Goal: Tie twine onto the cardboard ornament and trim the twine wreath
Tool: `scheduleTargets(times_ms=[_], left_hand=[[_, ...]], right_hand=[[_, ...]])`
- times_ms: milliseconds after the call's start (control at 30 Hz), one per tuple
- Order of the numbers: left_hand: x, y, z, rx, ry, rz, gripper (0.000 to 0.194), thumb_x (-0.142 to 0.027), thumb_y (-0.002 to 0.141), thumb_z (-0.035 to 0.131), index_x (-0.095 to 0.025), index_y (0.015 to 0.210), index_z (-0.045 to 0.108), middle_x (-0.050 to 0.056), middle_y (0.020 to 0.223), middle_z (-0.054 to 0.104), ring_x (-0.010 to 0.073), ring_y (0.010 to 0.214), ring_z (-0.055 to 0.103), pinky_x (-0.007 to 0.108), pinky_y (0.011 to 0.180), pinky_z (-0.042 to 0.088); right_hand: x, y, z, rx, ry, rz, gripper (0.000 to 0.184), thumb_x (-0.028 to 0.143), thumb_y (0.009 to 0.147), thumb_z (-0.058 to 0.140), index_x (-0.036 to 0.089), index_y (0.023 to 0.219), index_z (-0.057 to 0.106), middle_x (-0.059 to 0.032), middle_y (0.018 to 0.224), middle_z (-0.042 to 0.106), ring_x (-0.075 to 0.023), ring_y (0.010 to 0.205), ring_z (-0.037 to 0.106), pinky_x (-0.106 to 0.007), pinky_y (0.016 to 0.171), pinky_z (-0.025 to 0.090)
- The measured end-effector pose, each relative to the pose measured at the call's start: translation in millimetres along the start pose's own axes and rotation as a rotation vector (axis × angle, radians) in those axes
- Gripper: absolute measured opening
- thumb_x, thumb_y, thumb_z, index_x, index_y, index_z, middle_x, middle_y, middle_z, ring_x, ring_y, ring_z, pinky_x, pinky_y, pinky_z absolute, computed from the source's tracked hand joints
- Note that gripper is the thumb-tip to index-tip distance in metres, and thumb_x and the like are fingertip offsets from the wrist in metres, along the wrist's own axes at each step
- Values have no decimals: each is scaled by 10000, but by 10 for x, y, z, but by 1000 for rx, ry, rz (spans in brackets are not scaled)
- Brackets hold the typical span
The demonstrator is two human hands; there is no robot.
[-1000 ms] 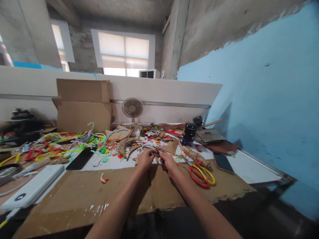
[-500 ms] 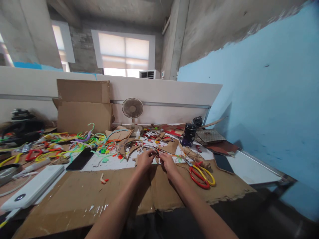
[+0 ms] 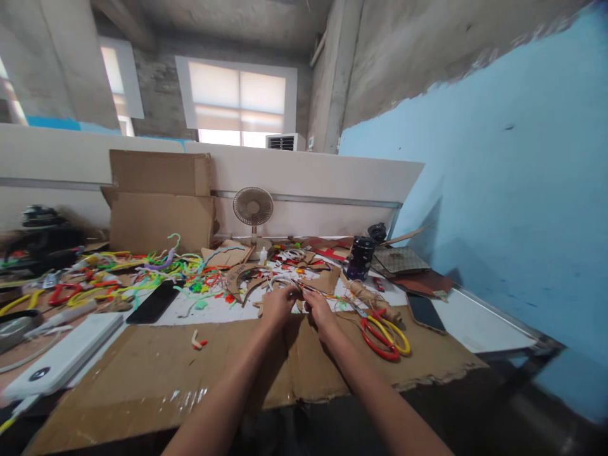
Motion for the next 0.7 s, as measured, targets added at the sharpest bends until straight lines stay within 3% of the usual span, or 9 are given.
scheduleTargets(times_ms=[367, 533, 700], left_hand=[[-89, -92, -51, 4, 108, 14, 267, -175, 968, 624, -274, 1032, 864, 101, 1060, 853, 325, 1073, 746, 416, 992, 464], [-23, -73, -34, -5, 80, -18, 250, -215, 964, 630, -267, 1047, 860, 106, 1065, 848, 310, 1083, 745, 389, 962, 489], [100, 21, -44, 18, -11, -54, 273, -345, 998, 597, -257, 1066, 846, 54, 907, 847, 239, 864, 764, 300, 769, 507]], right_hand=[[-6, 53, -26, -25, 16, -75, 468, 677, 734, 757, 234, 642, 636, 53, 497, 394, -148, 489, 324, -301, 522, 206], [-20, 34, -49, -61, -40, -105, 483, 699, 764, 719, 221, 700, 682, 48, 511, 425, -154, 487, 340, -300, 519, 223], [14, 72, -207, -154, -192, -123, 448, 651, 874, 617, 224, 770, 699, 10, 598, 549, -191, 554, 464, -301, 550, 307]])
Point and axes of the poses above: each hand's wrist, its own y-axis towards the middle knuckle, its own z-axis out of the palm, x = y × z, the point moved 8 cm from there along y, towards the middle knuckle
